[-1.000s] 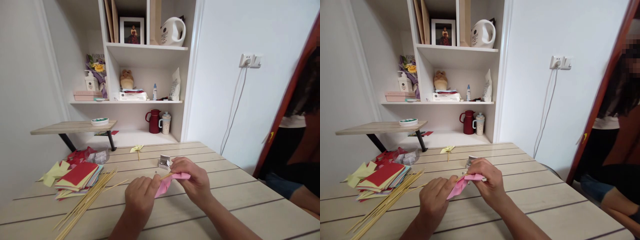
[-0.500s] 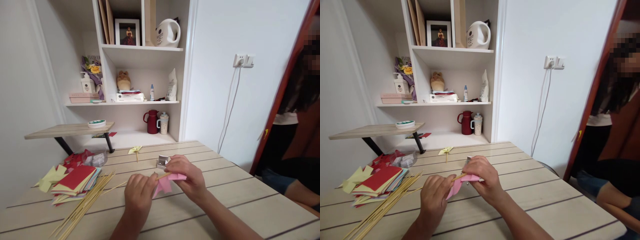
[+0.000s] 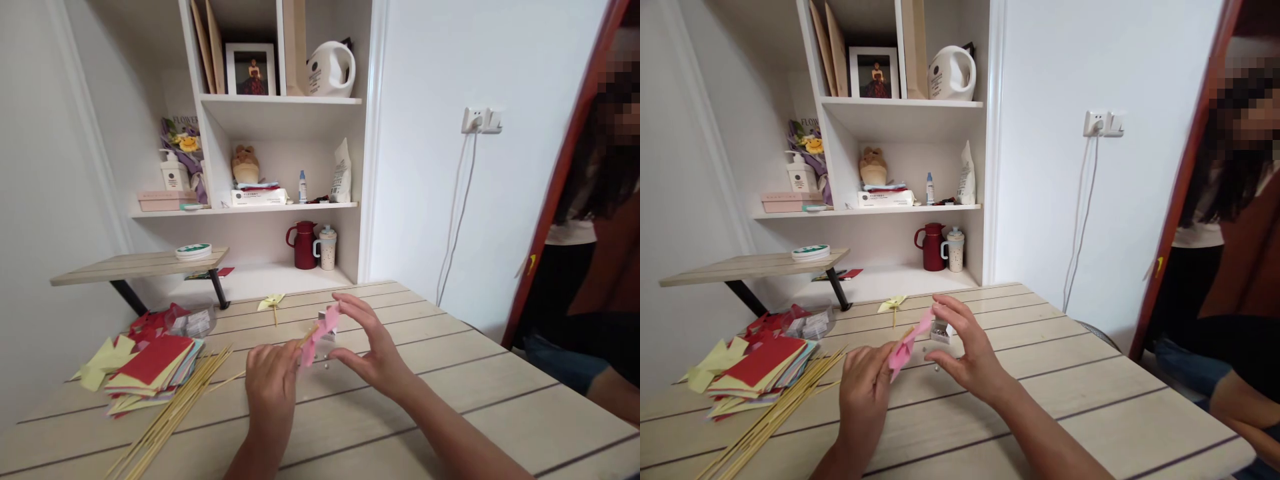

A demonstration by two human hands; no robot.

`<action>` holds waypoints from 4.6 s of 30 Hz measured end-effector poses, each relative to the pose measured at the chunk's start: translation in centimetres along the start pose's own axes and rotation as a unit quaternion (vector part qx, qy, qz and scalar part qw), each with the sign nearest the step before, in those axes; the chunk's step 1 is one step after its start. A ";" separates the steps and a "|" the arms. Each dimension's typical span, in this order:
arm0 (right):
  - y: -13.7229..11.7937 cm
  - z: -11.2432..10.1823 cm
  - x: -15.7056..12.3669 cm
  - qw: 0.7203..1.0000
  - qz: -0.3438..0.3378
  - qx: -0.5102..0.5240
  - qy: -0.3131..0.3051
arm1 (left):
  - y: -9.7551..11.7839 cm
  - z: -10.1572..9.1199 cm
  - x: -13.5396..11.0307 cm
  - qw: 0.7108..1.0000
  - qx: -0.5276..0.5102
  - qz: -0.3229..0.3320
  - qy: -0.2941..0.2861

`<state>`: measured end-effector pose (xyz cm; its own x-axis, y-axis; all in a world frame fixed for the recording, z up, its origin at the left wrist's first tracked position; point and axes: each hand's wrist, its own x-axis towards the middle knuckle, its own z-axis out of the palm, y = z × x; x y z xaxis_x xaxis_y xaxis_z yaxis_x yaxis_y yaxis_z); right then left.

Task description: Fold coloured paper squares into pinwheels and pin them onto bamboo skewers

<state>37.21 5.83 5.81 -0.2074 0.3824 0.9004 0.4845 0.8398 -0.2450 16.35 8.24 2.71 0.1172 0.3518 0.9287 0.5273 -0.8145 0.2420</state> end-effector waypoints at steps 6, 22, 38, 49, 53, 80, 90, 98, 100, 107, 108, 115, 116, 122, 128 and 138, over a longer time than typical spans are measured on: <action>1.2 0.9 -0.7 0.981 0.179 0.037 0.059 | -2.0 1.5 -0.2 0.838 -0.287 -0.462 0.043; -2.1 5.4 -1.2 0.850 0.438 0.249 -0.152 | -1.1 1.5 0.4 0.632 -0.500 -0.588 0.070; -1.8 7.7 -2.0 0.830 0.481 0.245 -0.137 | 0.0 2.0 0.4 0.590 -0.563 -0.575 0.060; -2.0 7.7 -2.0 0.815 0.509 0.228 -0.159 | -1.4 2.5 -0.6 0.618 -0.525 -0.584 0.038; -0.7 6.7 -0.4 0.820 0.521 0.183 -0.151 | -2.2 2.0 -1.1 0.647 -0.484 -0.588 0.033; 11.1 11.6 9.8 0.711 0.524 -0.376 -0.279 | -2.8 2.3 -1.8 0.894 -0.176 -0.409 -0.050; 12.1 11.9 9.4 0.736 0.506 -0.382 -0.237 | -3.8 2.8 -2.2 0.878 -0.197 -0.424 -0.099; 12.7 11.1 8.6 0.731 0.512 -0.391 -0.227 | -4.3 3.8 -3.0 0.862 -0.153 -0.403 -0.267; 12.7 11.4 8.4 0.730 0.511 -0.389 -0.233 | -4.2 3.8 -3.1 0.861 -0.137 -0.385 -0.302; 12.6 12.5 8.6 0.727 0.517 -0.364 -0.268 | -3.9 3.4 -2.7 0.863 -0.125 -0.370 -0.322; 12.6 12.6 8.8 0.728 0.518 -0.358 -0.273 | -3.9 3.4 -2.6 0.862 -0.125 -0.370 -0.322; 13.6 11.2 10.1 0.751 0.523 -0.310 -0.258 | -4.0 3.5 -2.7 0.864 -0.138 -0.367 -0.315; 13.6 10.9 10.2 0.759 0.518 -0.307 -0.247 | -4.0 3.5 -2.7 0.864 -0.137 -0.368 -0.314; 12.1 9.4 9.4 0.841 0.430 -0.278 -0.172 | -3.8 2.9 -2.3 0.880 -0.099 -0.356 -0.298; 6.8 8.8 5.4 0.914 0.334 -0.170 -0.157 | -3.4 0.4 -0.3 0.910 -0.068 -0.366 -0.183; 0.0 5.8 -1.2 0.943 0.287 -0.009 -0.168 | -3.4 -7.2 -1.6 0.898 0.221 -0.193 -0.329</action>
<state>32.50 7.62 2.63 -0.1630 0.8753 0.4553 0.6121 0.4516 -0.6491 8.28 7.13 2.44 0.2486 0.8831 0.3979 0.9005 -0.3620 0.2409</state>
